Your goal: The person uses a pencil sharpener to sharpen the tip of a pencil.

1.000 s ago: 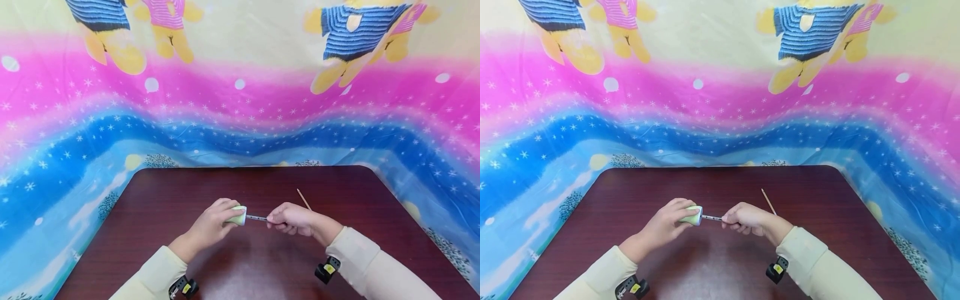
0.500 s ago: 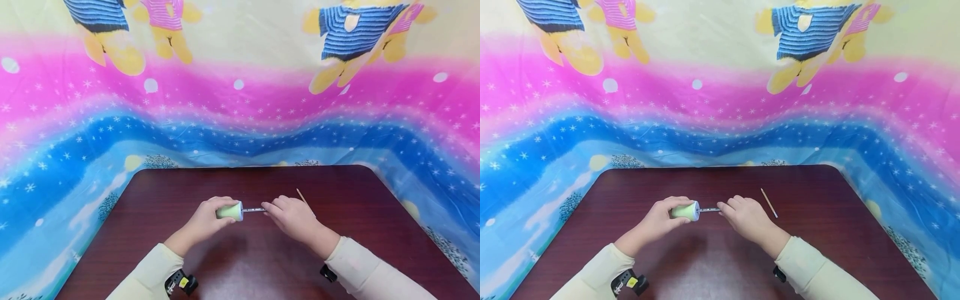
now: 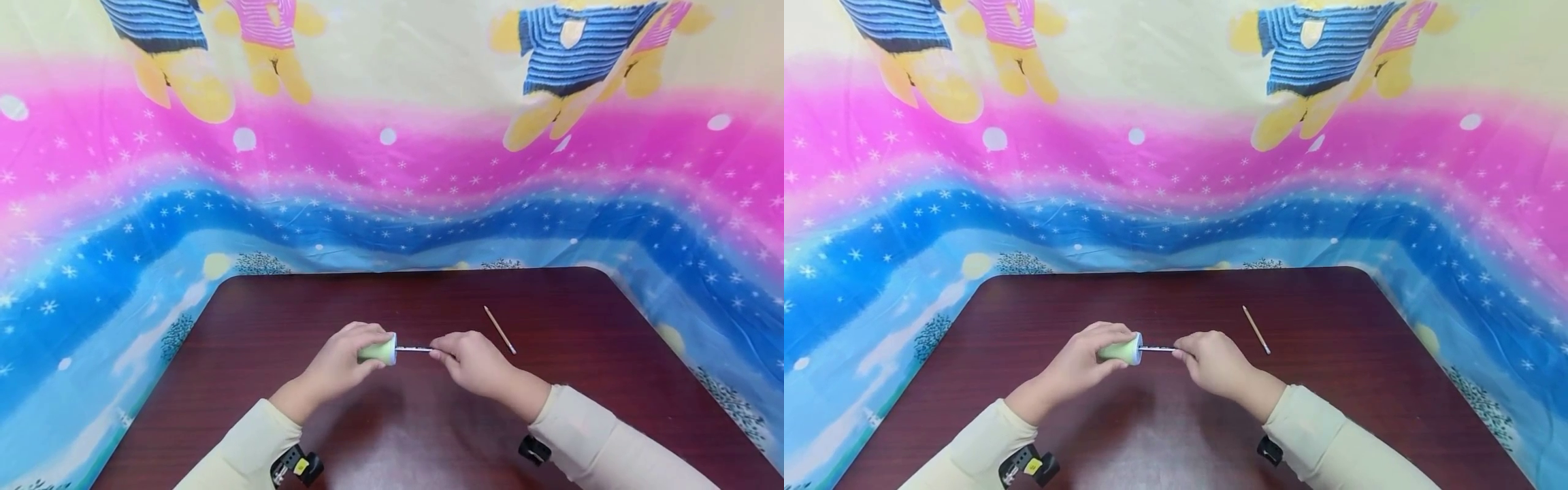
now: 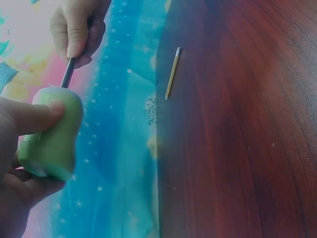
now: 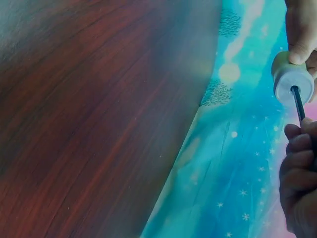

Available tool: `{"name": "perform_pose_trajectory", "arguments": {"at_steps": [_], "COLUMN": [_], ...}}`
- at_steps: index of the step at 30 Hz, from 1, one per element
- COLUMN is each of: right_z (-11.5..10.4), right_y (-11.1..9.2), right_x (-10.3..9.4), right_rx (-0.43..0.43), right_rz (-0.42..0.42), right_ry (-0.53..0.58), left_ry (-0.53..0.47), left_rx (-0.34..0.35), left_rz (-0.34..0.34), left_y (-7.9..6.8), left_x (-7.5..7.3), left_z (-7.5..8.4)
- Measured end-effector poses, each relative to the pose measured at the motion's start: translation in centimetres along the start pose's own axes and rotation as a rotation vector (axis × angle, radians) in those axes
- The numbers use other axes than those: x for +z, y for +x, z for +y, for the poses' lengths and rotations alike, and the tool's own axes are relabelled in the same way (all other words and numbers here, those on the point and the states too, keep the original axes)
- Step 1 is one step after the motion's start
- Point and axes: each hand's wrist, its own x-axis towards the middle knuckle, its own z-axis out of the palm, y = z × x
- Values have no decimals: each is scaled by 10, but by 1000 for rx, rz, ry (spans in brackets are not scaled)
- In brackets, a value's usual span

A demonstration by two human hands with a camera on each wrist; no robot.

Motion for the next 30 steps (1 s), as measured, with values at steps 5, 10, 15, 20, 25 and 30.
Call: {"name": "perform_pose_trajectory", "arguments": {"at_steps": [5,10,15,20,25,30], "right_z": [1,8,7,5,14,13], "right_y": [5,9,10,4,1,2], "right_x": [-8,-16,-17,-10,-1,5], "right_rx": [250,599,477,124,-291,-421], "right_rz": [-209,-438,-396,-91,229,333], "right_ry": [346,829,552,-60,-403,-417], "left_ry": [91,110,71,-52,-182,-293], "left_rx": [158,206,129,-42,-165,-250], "left_rz": [107,104,73,39,2,-81], "left_y": [0,-1,-1,-1,0,-1], "left_x": [4,6,7,3,-2,-6], "left_z": [-3,-3,-3,-4,-3,-4]}}
